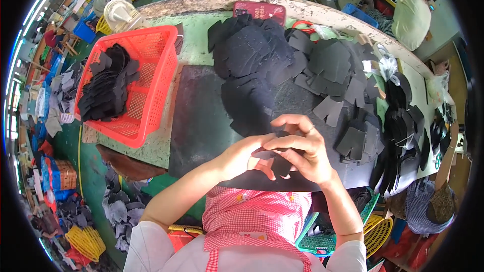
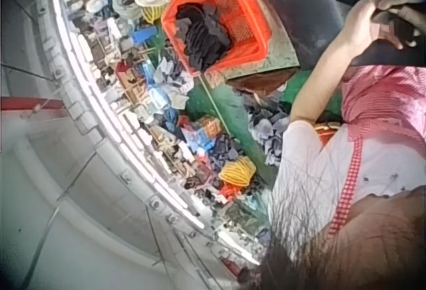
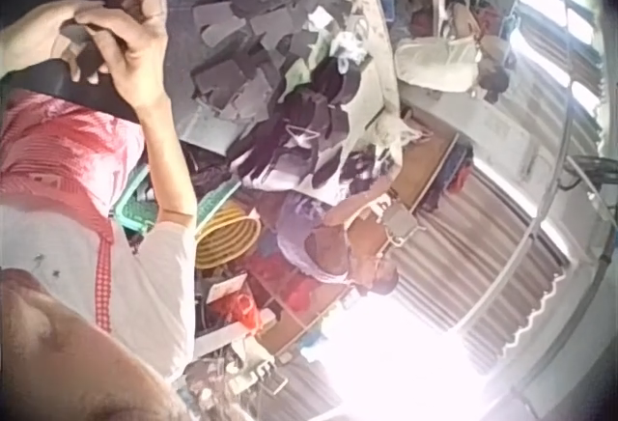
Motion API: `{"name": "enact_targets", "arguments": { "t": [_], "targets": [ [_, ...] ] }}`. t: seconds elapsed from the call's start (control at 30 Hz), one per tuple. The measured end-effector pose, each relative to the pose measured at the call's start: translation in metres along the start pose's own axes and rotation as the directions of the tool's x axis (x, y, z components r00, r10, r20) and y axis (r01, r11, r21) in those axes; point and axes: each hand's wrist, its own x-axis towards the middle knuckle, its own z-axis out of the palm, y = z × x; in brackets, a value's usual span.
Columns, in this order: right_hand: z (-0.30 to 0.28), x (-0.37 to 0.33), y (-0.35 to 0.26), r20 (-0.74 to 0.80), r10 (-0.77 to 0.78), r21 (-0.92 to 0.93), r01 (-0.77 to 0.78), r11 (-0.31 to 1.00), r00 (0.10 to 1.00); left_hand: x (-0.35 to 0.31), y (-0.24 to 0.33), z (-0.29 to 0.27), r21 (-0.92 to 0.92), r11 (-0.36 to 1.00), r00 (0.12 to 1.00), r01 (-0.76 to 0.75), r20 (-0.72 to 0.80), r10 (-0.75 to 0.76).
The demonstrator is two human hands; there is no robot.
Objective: Sorting and inspecting black fabric shoe upper components at a manufacturing workbench.
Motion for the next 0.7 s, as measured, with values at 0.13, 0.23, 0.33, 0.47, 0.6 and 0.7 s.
{"name": "enact_targets", "arguments": {
  "t": [0.13,0.23,0.33,0.47,0.6,0.7],
  "targets": [
    [-0.001,-0.002,0.000,-0.003,-0.217,-0.364,0.201,0.909,0.976,0.001,-0.004,-0.008,-0.182,0.976,0.984,0.120,0.156,-0.092],
    [0.004,-0.005,-0.005,0.063,-0.267,-0.426,0.268,0.864,0.961,-0.002,-0.005,0.002,0.095,0.994,0.997,0.054,-0.062,-0.048],
    [0.007,-0.008,-0.011,-0.076,-0.311,-0.324,0.271,0.906,0.948,-0.008,0.000,0.000,0.210,0.977,0.978,-0.040,-0.194,0.082],
    [-0.004,-0.021,-0.021,-0.440,0.282,0.625,0.066,0.778,0.853,-0.028,0.007,-0.020,0.392,0.911,0.962,-0.126,-0.176,0.209],
    [0.002,-0.018,-0.015,-0.142,0.535,0.389,-0.450,0.804,0.833,-0.038,0.017,-0.013,0.542,0.836,0.978,-0.084,-0.118,0.175],
    [0.016,-0.020,-0.011,0.107,0.528,0.094,-0.538,0.838,0.842,-0.035,0.014,-0.015,0.647,0.746,0.957,-0.158,-0.086,0.277]
  ]
}}
